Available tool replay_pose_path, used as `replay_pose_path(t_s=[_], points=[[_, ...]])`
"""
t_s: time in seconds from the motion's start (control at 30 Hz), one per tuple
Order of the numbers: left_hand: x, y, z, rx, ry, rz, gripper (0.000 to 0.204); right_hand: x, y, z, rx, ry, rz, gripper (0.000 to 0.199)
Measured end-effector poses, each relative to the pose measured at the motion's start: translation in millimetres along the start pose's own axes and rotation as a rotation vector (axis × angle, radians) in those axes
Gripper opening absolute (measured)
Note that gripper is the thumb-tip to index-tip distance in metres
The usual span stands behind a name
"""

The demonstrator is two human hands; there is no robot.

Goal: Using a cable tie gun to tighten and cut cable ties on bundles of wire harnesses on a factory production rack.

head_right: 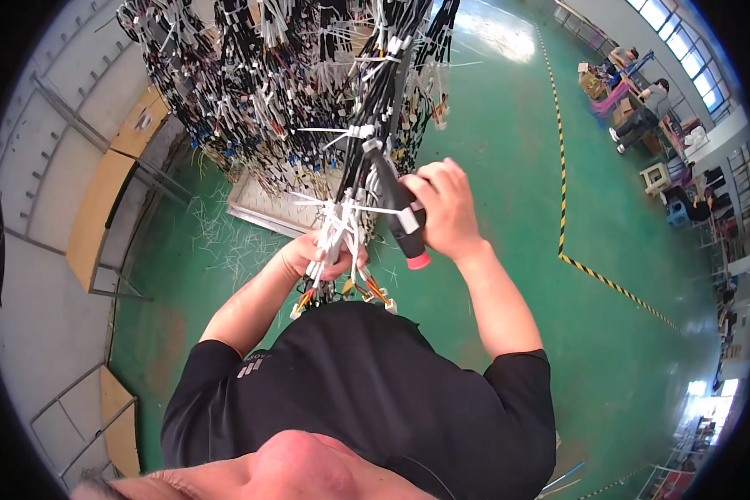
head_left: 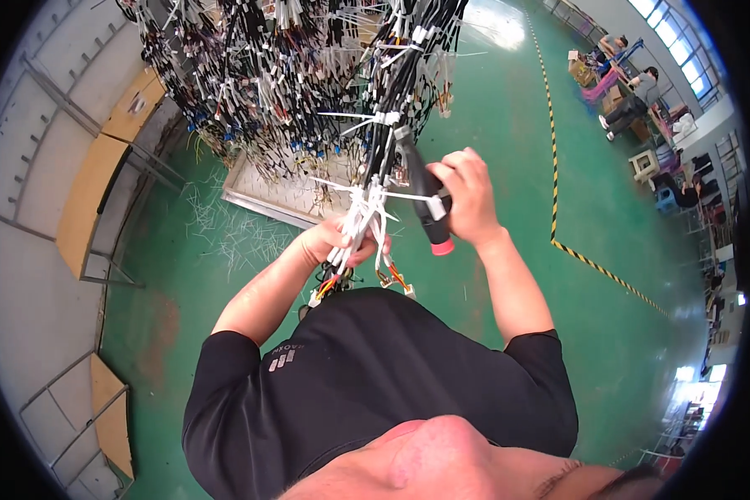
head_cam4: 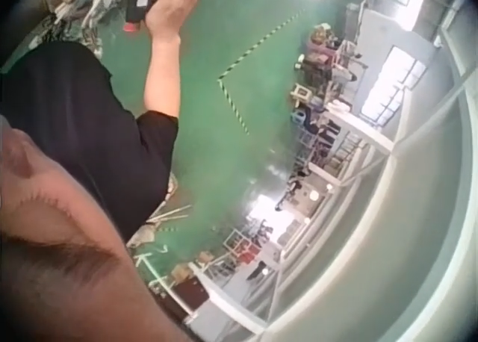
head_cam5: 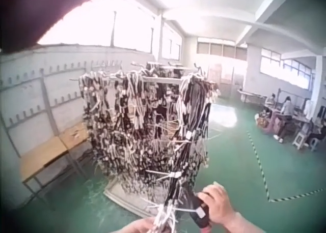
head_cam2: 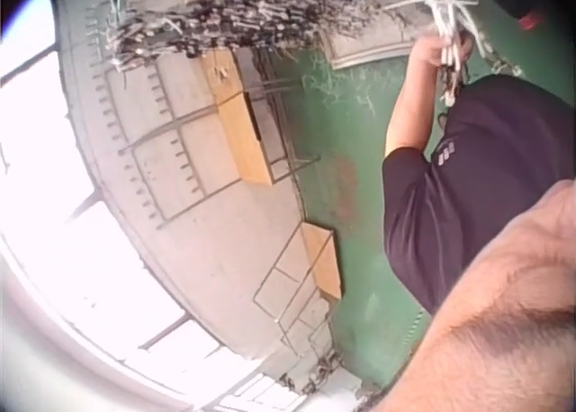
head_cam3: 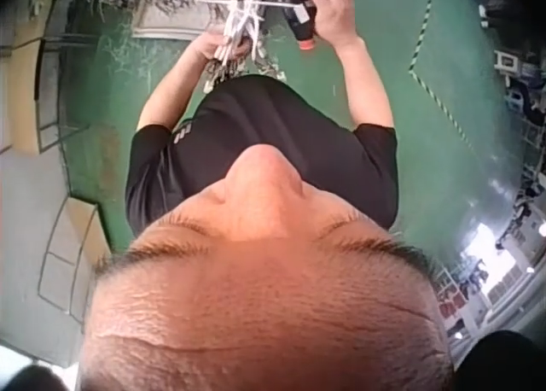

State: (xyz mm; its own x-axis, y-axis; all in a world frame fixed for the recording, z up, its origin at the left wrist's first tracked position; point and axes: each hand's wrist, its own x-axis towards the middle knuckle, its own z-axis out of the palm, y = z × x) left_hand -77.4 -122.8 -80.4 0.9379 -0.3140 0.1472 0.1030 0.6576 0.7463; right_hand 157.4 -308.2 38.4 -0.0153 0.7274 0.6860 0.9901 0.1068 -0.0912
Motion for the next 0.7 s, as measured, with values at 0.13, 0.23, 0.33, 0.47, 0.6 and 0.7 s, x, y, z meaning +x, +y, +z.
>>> replay_pose_path(t_s=[0.13, 0.23, 0.33, 0.47, 0.6, 0.7], points=[[-1, -15, -1, 0.18, 0.175, 0.136, 0.071, -11, 17, 9, 0.093, 0.203, -0.036, 0.045], [0, -8, 21, 0.125, 0.261, 0.177, 0.06, -28, 22, 13, 0.183, -0.147, 0.195, 0.043], [-9, 4, 30, 0.259, 0.477, 0.06, 0.049, -38, 15, 1, 0.733, -0.178, 0.492, 0.046], [-7, 18, 46, 0.472, 0.674, -0.017, 0.043, -48, 31, -15, 1.206, -0.355, 0.549, 0.053], [-11, 23, 54, 0.62, 0.757, -0.106, 0.066, -42, 41, -26, 1.196, -0.528, 0.555, 0.054], [-16, 28, 60, 0.706, 0.795, -0.139, 0.074, -23, 46, -35, 1.106, -0.687, 0.49, 0.04]])
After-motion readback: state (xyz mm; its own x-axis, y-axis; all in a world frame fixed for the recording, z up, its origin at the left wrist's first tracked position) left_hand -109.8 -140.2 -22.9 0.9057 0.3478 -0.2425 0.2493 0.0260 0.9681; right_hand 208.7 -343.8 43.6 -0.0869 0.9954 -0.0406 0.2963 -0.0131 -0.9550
